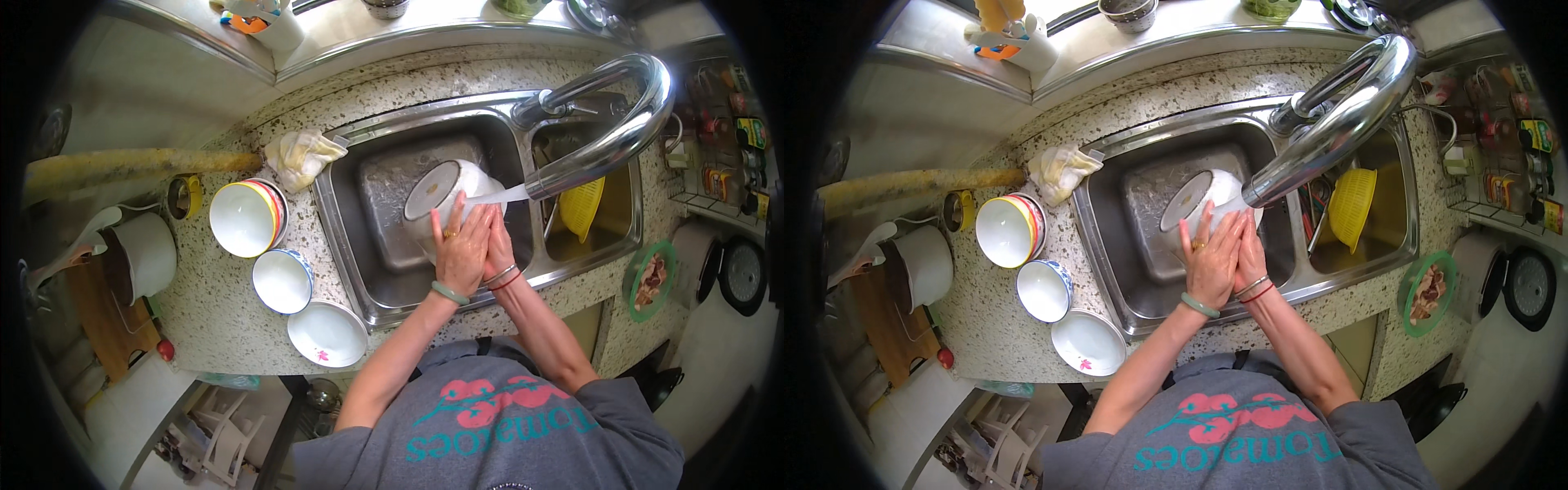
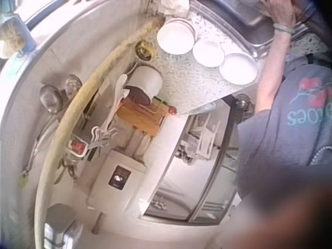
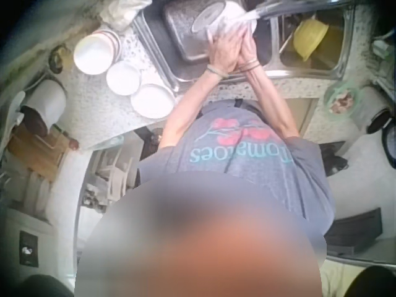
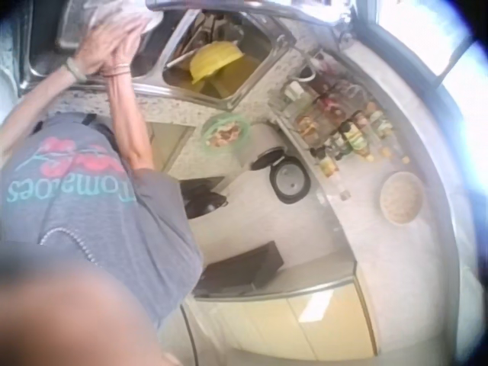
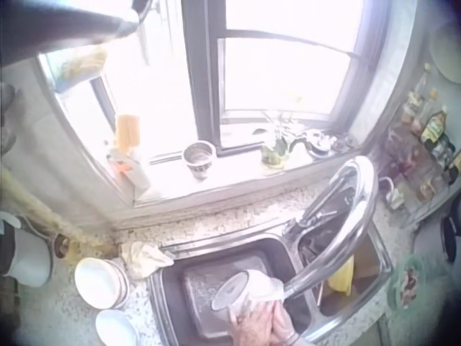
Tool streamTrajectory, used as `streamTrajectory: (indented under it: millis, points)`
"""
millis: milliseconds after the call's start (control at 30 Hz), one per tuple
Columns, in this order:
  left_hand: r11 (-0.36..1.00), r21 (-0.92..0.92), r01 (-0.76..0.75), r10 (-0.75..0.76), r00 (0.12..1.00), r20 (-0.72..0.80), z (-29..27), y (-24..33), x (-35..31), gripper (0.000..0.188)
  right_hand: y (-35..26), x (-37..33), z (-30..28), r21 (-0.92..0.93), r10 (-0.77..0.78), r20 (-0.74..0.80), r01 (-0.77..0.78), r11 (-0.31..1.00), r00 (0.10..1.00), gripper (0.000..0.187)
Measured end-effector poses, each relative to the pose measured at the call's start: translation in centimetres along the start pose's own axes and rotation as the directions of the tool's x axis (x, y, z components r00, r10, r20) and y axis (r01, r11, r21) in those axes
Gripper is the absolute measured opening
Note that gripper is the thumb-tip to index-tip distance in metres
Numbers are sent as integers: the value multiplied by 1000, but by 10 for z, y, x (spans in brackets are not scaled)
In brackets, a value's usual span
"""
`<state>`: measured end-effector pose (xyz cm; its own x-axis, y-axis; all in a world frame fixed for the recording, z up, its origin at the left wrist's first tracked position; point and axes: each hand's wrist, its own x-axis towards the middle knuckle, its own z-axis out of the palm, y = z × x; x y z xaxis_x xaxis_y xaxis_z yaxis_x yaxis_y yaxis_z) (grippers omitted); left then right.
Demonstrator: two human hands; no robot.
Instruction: The person washes a white plate and a white bowl under running water in a kitchen sink. They then rinse a yellow colander and place raw meat chunks into it, washing the meat under the tap. Finally, the person washes a green bowl, a pair of tongs, and a set of chopsticks.
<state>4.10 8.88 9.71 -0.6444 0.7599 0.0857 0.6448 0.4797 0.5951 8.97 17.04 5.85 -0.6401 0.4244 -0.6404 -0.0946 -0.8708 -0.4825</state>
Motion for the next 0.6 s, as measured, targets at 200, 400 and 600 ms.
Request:
streamTrajectory:
  millis: [200,400,600]
  points:
    - [982,-185,49,2,963,269,-19,-43,62,33,-15,-12,8,-605,26,-75,-66,794,997,54]
    - [95,-651,753,-130,658,742,1,-127,67,52,-41,-35,5,-562,108,-25,-103,821,994,60]
    - [-410,-880,239,-413,812,413,32,-111,-6,56,-48,-26,24,4,12,52,-12,1000,999,60]
